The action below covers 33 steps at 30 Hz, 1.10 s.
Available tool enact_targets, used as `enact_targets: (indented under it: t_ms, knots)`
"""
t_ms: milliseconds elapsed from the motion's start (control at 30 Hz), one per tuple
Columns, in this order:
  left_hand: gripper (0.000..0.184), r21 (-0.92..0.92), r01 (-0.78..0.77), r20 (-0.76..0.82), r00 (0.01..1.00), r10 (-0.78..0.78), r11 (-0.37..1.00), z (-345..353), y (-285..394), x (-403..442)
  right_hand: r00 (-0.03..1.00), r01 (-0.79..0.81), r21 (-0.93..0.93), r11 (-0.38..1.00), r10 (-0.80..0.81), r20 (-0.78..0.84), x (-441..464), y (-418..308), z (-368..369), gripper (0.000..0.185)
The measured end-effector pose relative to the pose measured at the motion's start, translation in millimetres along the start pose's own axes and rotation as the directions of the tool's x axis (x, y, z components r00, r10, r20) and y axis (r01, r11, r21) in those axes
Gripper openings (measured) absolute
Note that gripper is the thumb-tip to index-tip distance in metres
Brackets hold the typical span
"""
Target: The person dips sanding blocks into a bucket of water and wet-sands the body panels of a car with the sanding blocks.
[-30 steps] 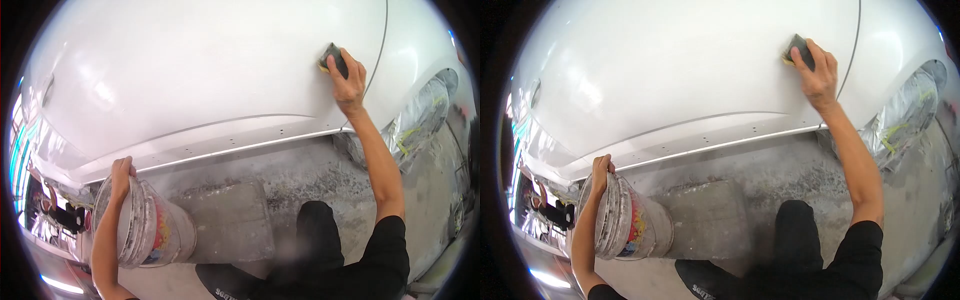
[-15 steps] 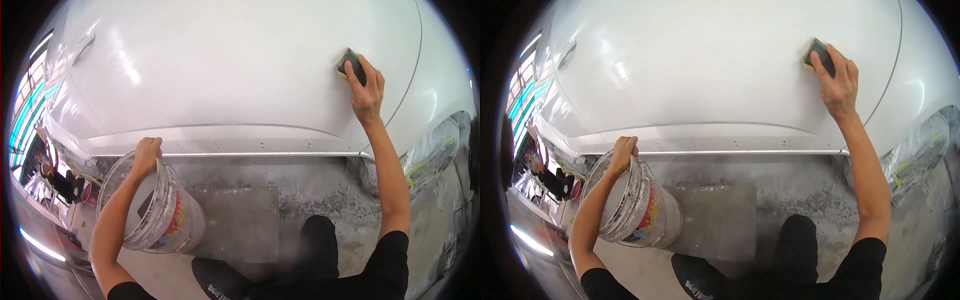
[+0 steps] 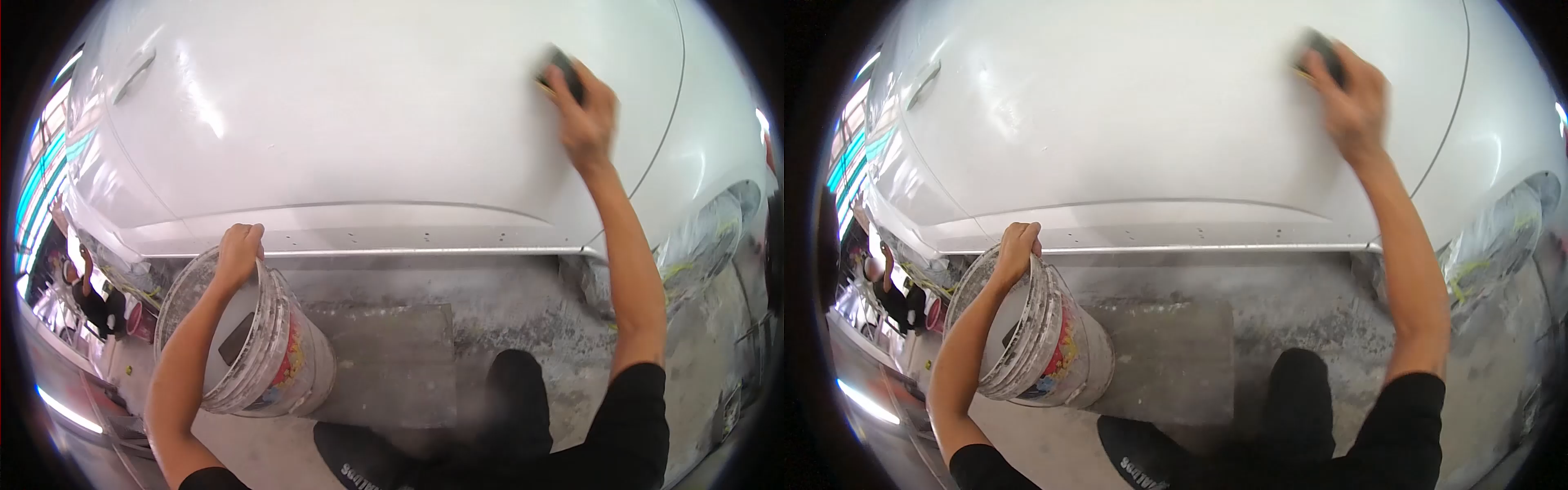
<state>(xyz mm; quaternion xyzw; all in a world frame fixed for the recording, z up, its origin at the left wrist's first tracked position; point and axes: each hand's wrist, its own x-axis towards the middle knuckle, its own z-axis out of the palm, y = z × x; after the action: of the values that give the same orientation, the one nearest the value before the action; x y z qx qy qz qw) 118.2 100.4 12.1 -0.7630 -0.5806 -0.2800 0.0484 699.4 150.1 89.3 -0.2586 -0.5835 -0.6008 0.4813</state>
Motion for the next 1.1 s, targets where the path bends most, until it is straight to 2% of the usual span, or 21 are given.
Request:
enact_targets:
  t_ms: [33, 100, 133, 200, 300, 367, 433, 467, 533, 567, 633, 700, 733, 767, 800, 833, 900, 933, 1000, 1067, 1100]
  knots:
    - [0.055, 0.000, -0.009, -0.031, 0.999, 0.009, 1.000, 3, -1, 2, 0.997, -0.055, -0.016, 0.998, 0.056, 0.062, -1, -2, -12, 0.039]
    - [0.053, -0.006, 0.023, -0.009, 1.000, -0.023, 1.000, 8, -2, -1, 0.995, -0.096, -0.045, 0.994, 0.095, -0.018, 8, -19, 20, 0.037]
    - [0.051, -0.015, 0.068, 0.005, 0.998, -0.068, 0.998, 7, 4, 1, 0.994, -0.034, 0.058, 0.998, 0.040, -0.104, 43, -53, 48, 0.035]
    - [0.051, -0.053, 0.124, 0.050, 0.991, -0.121, 0.991, -2, 7, 2, 0.988, -0.011, 0.174, 0.985, 0.037, -0.147, 97, -141, 103, 0.021]
    - [0.052, -0.057, 0.111, 0.023, 0.994, -0.110, 0.992, -4, 11, 1, 0.993, -0.056, 0.081, 0.995, 0.064, -0.095, 150, -201, 112, 0.019]
    - [0.049, -0.046, 0.066, 0.048, 0.997, -0.064, 0.997, -3, 3, 5, 0.999, -0.050, 0.230, 0.972, 0.054, -0.008, 136, -190, 91, 0.021]
    - [0.042, 0.132, 0.012, 0.009, 1.000, -0.013, 0.991, 3, -7, 8, 0.999, -0.042, 0.373, 0.927, 0.034, 0.027, 95, -194, 61, 0.027]
    - [0.036, 0.341, -0.104, 0.099, 0.992, 0.074, 0.934, 0, -15, 13, 0.985, -0.138, 0.447, 0.884, 0.077, 0.153, 72, -203, 35, 0.031]
    - [0.027, 0.513, -0.179, 0.031, 0.981, 0.190, 0.839, -7, -12, 13, 0.914, -0.357, 0.569, 0.741, 0.151, 0.376, 21, -233, -8, 0.039]
    - [0.026, 0.604, -0.266, 0.014, 0.946, 0.324, 0.751, -11, -9, 12, 0.866, -0.441, 0.599, 0.668, 0.141, 0.480, -4, -251, -29, 0.039]
    - [0.028, 0.597, -0.076, -0.018, 0.994, 0.108, 0.799, -32, 19, -3, 0.759, -0.598, 0.606, 0.524, 0.126, 0.639, -44, -285, -70, 0.039]
    - [0.034, 0.529, 0.061, 0.099, 0.986, -0.133, 0.847, -67, 30, -25, 0.626, -0.760, 0.553, 0.342, 0.154, 0.765, -79, -312, -107, 0.039]
    - [0.038, 0.500, 0.130, 0.168, 0.955, -0.243, 0.856, -75, 30, -36, 0.546, -0.830, 0.504, 0.237, 0.166, 0.821, -93, -323, -123, 0.038]
    - [0.046, 0.457, 0.095, 0.338, 0.901, -0.272, 0.884, -81, 20, -45, 0.484, -0.869, 0.447, 0.211, 0.178, 0.857, -110, -333, -134, 0.037]
    - [0.055, 0.407, 0.072, 0.494, 0.821, -0.286, 0.911, -91, 5, -57, 0.423, -0.902, 0.391, 0.186, 0.187, 0.887, -120, -341, -145, 0.037]
    - [0.065, 0.349, 0.070, 0.632, 0.718, -0.290, 0.935, -99, -7, -71, 0.311, -0.949, 0.290, 0.128, 0.200, 0.929, -120, -347, -158, 0.038]
    - [0.092, 0.436, 0.029, 0.663, 0.665, -0.343, 0.899, -91, -18, -102, 0.128, -0.992, 0.122, 0.040, 0.198, 0.972, -119, -358, -172, 0.040]
    - [0.096, 0.387, 0.083, 0.720, 0.594, -0.357, 0.918, -75, -34, -112, 0.054, -0.999, 0.053, 0.008, 0.192, 0.980, -123, -362, -176, 0.041]
    - [0.102, 0.336, 0.141, 0.816, 0.451, -0.362, 0.931, -70, -32, -112, 0.087, -0.994, 0.099, -0.037, 0.245, 0.966, -142, -374, -175, 0.044]
    - [0.100, 0.313, 0.147, 0.876, 0.337, -0.344, 0.939, -63, -22, -109, 0.002, -0.997, 0.021, -0.069, 0.257, 0.966, -127, -380, -179, 0.043]
    - [0.098, 0.293, 0.145, 0.898, 0.298, -0.324, 0.945, -56, -28, -106, 0.048, -0.998, 0.054, -0.019, 0.255, 0.966, -129, -386, -180, 0.043]
